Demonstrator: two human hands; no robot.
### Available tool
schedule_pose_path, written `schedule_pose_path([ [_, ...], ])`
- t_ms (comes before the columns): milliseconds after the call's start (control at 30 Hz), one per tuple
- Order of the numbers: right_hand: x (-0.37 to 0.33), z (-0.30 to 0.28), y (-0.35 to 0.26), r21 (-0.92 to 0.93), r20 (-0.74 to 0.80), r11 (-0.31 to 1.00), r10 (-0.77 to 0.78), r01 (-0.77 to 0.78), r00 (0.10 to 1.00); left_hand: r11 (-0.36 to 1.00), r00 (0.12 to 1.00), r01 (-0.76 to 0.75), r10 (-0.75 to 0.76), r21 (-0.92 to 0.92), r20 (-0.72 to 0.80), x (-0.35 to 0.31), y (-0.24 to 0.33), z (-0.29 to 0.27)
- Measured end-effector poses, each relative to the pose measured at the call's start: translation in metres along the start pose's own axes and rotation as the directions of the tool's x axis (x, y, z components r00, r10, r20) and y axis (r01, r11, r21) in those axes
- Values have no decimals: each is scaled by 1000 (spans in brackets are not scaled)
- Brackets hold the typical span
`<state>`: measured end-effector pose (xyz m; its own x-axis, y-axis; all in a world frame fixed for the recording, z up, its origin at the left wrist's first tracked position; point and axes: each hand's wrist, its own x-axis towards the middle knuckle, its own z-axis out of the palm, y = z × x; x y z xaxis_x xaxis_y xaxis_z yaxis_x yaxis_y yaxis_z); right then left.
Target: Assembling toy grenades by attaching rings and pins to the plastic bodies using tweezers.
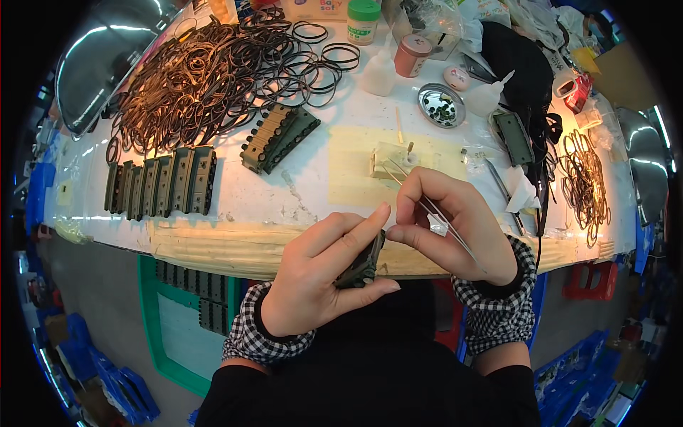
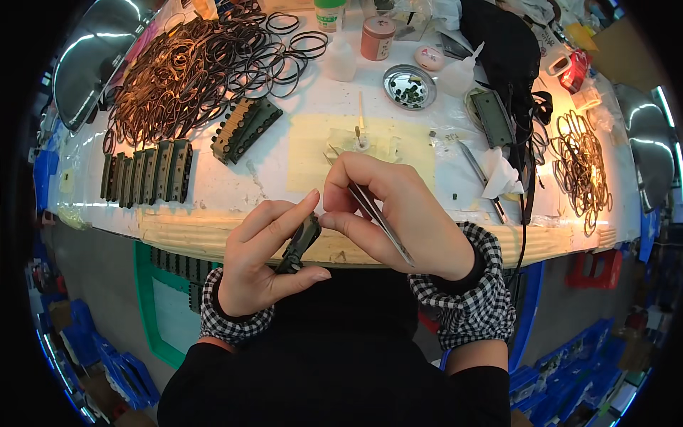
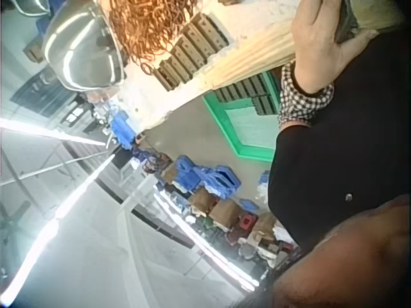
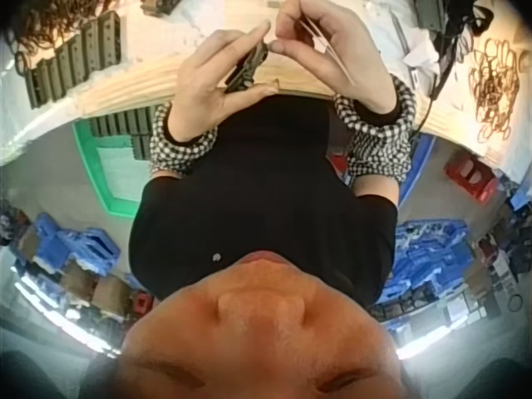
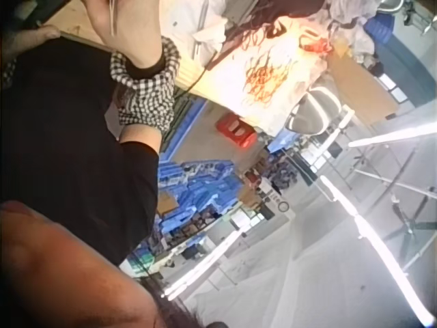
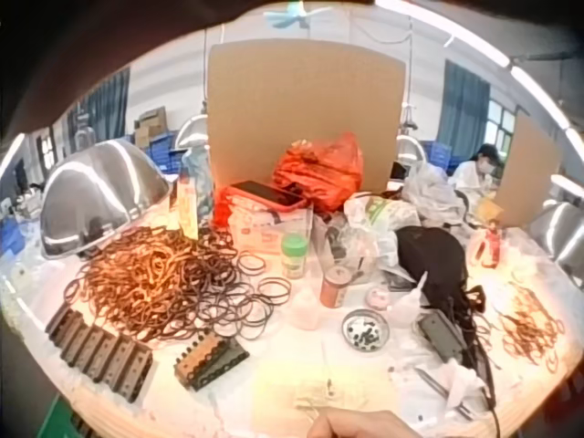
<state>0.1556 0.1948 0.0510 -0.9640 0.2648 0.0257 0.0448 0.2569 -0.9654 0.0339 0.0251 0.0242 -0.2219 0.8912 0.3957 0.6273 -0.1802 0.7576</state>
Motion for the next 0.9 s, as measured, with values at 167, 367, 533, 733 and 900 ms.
schedule_pose_path([
  [167, 1, -2, 2, 20, 30, 1000, -8, 8, 1000, 1000, 1000, 5, -5, -8, 9, 0, 1, -1],
  [367, 2, -2, 2, 21, 42, 1000, -14, 13, 999, 1000, 1000, 14, -14, -8, 12, 0, 1, -1],
  [533, 3, -1, 1, 26, 40, 1000, -13, 12, 999, 1000, 1000, 14, -14, -6, 6, 0, 0, -1],
  [733, 4, 0, 4, 26, 29, 1000, -6, 5, 1000, 999, 999, 36, -36, -18, 10, 0, -1, -2],
  [900, 6, 0, 6, 4, 17, 1000, -21, 21, 1000, 997, 998, 68, -67, -23, 16, 1, -3, -4],
])
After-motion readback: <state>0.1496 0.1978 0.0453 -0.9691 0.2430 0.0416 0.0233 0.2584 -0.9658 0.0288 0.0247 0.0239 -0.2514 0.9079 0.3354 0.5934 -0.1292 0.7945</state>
